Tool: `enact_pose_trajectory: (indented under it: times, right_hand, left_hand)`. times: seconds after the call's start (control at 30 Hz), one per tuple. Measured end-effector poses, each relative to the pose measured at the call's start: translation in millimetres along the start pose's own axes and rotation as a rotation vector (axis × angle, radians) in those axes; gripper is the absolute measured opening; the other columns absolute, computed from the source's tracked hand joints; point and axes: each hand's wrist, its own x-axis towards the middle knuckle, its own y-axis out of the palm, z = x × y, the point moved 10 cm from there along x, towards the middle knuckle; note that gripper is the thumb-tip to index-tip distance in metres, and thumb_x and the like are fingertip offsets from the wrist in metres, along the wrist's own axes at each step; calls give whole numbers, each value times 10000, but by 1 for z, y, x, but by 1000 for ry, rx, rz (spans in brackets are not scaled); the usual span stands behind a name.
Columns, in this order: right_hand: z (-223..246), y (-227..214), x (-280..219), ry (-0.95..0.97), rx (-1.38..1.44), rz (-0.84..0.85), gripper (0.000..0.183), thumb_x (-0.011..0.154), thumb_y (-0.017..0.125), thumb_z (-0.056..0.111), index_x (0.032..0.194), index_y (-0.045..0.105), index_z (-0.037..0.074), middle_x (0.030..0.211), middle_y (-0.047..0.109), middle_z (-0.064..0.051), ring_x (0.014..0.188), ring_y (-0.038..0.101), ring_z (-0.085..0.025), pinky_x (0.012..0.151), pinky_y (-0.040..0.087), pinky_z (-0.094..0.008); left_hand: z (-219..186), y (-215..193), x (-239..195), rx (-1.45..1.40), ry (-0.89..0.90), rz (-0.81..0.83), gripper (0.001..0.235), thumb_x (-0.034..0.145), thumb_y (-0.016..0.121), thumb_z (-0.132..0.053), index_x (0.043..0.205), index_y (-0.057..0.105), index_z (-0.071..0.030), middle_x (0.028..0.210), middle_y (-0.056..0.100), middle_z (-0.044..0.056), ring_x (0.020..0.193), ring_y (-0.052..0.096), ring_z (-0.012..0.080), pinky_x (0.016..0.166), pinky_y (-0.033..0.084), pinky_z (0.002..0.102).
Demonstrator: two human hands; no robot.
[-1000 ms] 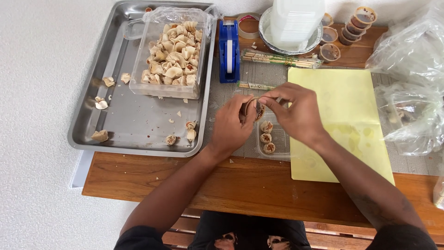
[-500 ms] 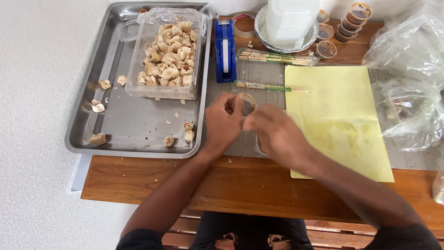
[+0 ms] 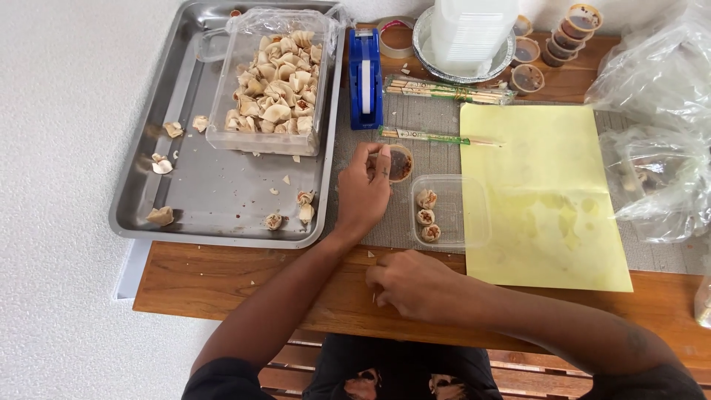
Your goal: The person places small folded food items into a clear plastic container, adds a pair of disposable chopsticks, and then places a small cup of sauce into the container. The person then seals the container with a lid.
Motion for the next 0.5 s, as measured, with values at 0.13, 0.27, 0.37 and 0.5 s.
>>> enact_pose_trajectory:
  times: [0.13, 0.27, 0.37, 0.5]
  right_hand:
    - [-3, -7, -4, -9, 15, -123, 144, 978, 607, 57, 963, 748, 31, 976, 655, -133, 727, 656, -320, 640, 555, -439]
    - [7, -11, -7, -87, -38, -133, 152, 937, 623, 17, 1040, 734, 30, 1007, 650, -115, 768, 647, -290, 652, 550, -409]
    - [0, -21, -7, -66, -125, -232, 156, 993, 645, 206, 1020, 716, 70, 918, 660, -81, 764, 674, -239, 642, 574, -351]
    - [2, -25, -7, 61, -57, -57, 231, 1049, 528, 184, 1094, 725, 73, 847, 664, -87, 698, 663, -182, 644, 588, -297]
  left_hand:
    - [12, 4, 3, 39, -22, 1, 370, 1027, 443, -405, 1199, 594, -113, 1006, 758, 139, 596, 723, 184, 456, 532, 283]
    - [23, 6, 11, 134, 16, -58, 350, 1020, 518, -306, 1252, 658, -84, 1202, 580, 140, 975, 667, 268, 797, 647, 357]
    - [19, -2, 8, 96, 56, -85, 298, 1010, 581, -212, 1232, 685, -42, 1157, 554, 178, 968, 688, 311, 785, 646, 402]
    - [20, -3, 10, 100, 114, -99, 281, 982, 632, -174, 1214, 702, -31, 1132, 568, 193, 928, 712, 364, 732, 616, 395]
